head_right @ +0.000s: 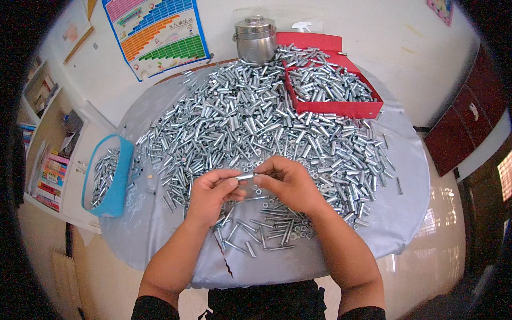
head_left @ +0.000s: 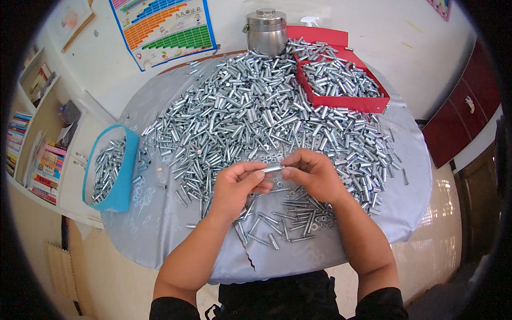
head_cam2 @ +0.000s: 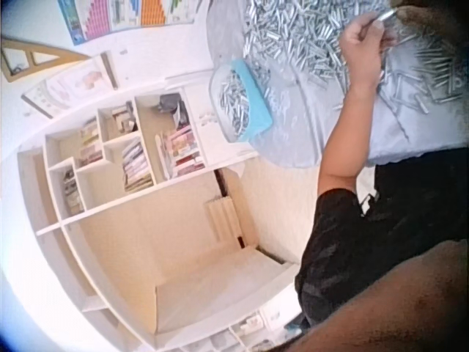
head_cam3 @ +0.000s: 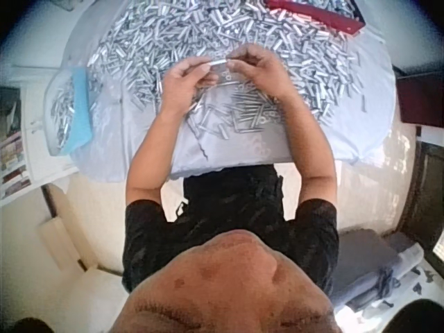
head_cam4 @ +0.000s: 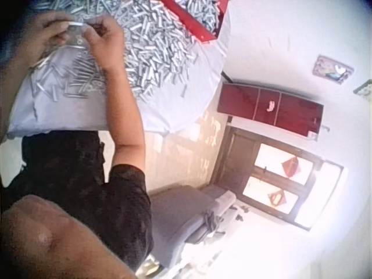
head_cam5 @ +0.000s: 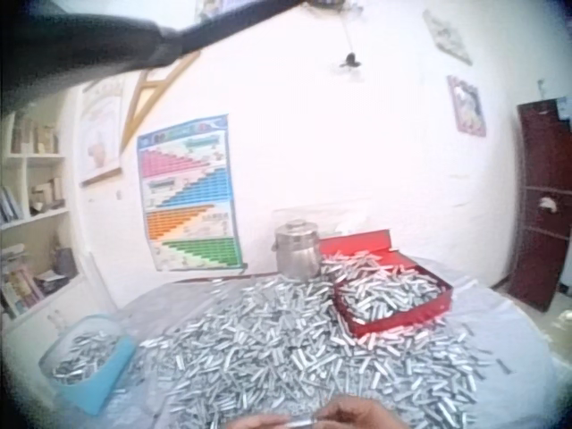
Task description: The person repeatedly picks up bolts and washers from a large pile on a table and threads the washers onto the bolts by hand. The person handles the fasteners one at a time, assembling them into pairs and placing them back onto the table.
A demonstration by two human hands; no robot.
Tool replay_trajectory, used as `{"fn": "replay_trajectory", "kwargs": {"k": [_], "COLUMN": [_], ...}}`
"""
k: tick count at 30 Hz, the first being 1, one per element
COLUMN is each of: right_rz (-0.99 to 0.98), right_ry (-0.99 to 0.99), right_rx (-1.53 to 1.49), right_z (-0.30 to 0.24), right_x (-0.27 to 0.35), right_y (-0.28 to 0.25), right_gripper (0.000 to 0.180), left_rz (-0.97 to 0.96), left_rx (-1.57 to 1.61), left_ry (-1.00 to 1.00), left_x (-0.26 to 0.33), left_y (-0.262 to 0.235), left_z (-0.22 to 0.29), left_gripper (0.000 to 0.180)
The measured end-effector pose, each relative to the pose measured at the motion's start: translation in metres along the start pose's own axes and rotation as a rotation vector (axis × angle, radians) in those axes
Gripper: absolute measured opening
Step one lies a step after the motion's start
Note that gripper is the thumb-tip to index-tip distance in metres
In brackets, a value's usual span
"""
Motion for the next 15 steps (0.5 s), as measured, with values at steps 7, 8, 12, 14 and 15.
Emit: {"fn": "replay_trajectory", "kwargs": {"k": [7,8,12,14,15], "right_rz": [-0.022,-0.019,-0.014,-0.015,-0.020], "right_ry": [0.052,0.062,0.098,0.104,0.101], "right_rx": [0.035,0.035,0.016,-0.002,-0.021], "right_z": [-0.0010,-0.0004,-0.0014,0.0015,0.0016], "right_x": [0.0003,0.0002,0.0000,-0.0006,-0.0010], "right_y": [-0.0024,-0.0024,-0.0014,-0.0019,-0.0023], "right_gripper": [0.016,0.017,0.018,0.017,0.016], "left_rz": [-0.007,-0.006,-0.003,0.004,0.002], "left_rx": [-0.131,-0.157,-0.216,-0.241,-0.259], "left_ry": [0.073,0.082,0.124,0.146,0.152], "left_x": [0.0008,0.0010,0.0013,0.0014,0.0020], "left_y": [0.0023,0.0026,0.0003,-0.0001,0.0010], "left_z": [-0.0005,-0.0003,-0.0041,-0.0062,-0.0059], "left_gripper": [0.020,0.020,0.019,0.019,0.019]}}
Point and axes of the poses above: each hand's wrist, its own x-axis away from the middle knuckle, its own y-axis out of the palm, z = x × y, the point moved 2 cm from there along -x, towards the middle knuckle, and after that the axes turned 1 degree about -z, right-handed, at the moved point
